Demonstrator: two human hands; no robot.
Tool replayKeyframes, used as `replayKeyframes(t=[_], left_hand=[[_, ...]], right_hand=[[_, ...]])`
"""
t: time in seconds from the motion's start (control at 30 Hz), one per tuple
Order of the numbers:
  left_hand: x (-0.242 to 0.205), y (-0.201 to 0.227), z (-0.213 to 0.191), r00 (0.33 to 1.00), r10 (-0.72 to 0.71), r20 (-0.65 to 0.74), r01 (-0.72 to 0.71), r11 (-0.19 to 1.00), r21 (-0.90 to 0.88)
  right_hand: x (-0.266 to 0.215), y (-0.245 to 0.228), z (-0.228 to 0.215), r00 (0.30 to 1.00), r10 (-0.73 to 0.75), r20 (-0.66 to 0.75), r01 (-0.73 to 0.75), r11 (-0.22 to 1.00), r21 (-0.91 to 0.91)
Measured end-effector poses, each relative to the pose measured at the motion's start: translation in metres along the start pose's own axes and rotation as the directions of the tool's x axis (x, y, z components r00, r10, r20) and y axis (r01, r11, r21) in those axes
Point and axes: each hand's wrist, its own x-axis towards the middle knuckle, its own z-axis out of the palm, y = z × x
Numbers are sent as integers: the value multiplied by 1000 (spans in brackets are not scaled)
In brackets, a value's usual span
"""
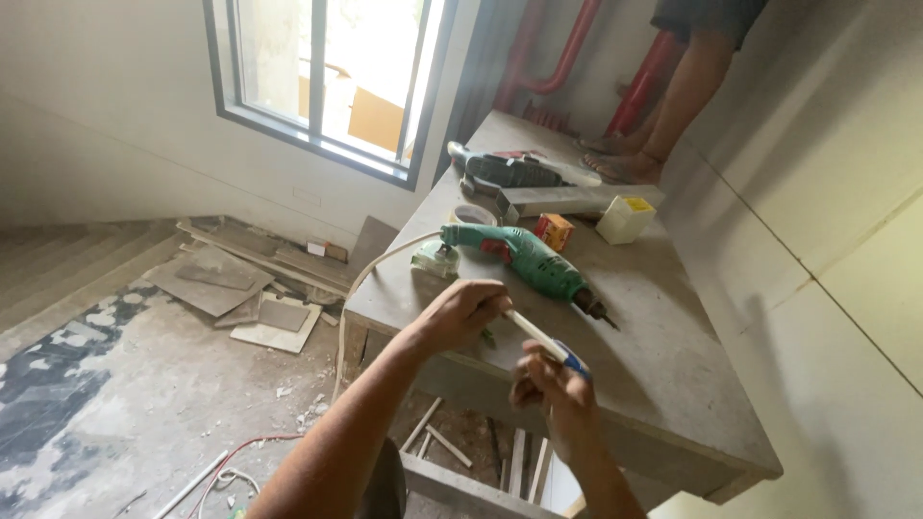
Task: Use a measuring tape and pen to mark a surface at a construction site.
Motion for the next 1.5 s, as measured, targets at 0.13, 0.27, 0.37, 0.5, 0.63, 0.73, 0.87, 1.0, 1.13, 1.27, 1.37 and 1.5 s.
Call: replayKeyframes(t=[0.13, 0.27, 0.37, 0.5, 0.63, 0.73, 0.87, 1.0, 1.13, 1.27, 1.37, 1.5], left_hand=[[-2, 4, -6, 999, -34, 25, 35, 999, -16], [6, 5, 0, 998, -53, -23, 56, 984, 167], [15, 18, -2, 949, -235, -208, 303, 862, 406], [25, 19, -5, 660, -633, -403, 740, 459, 491], [24, 7, -5, 585, -752, -305, 788, 437, 435], [14, -41, 4, 683, -675, -278, 715, 541, 442], [30, -88, -3, 754, -643, -139, 546, 493, 677], [59, -81, -6, 723, -685, -89, 503, 434, 748], [78, -74, -1, 658, -705, -264, 694, 431, 577], [70, -126, -15, 820, -494, -289, 515, 415, 750], [74, -124, -26, 768, -474, -431, 640, 540, 546], [48, -212, -30, 752, -505, -424, 659, 569, 492]], right_hand=[[52, -13, 4, 978, 148, 148, -176, 964, 202], [93, -11, -8, 983, -19, 181, 6, 997, 71], [104, -19, -16, 903, -387, 188, 430, 803, -412], [115, -13, -41, 799, -556, 230, 486, 371, -791], [123, -4, -42, 745, -579, 332, 570, 294, -767], [117, -2, -37, 699, -646, 308, 553, 215, -805], [125, -10, -43, 753, -608, 252, 481, 247, -841], [135, -7, -37, 811, -535, 236, 444, 300, -844], [143, -11, -35, 892, -415, 182, 320, 291, -902], [138, -16, -33, 870, -456, 188, 381, 381, -842], [149, -21, -51, 844, -529, 85, 381, 482, -789], [172, -3, -103, 825, -563, -50, 451, 709, -543]])
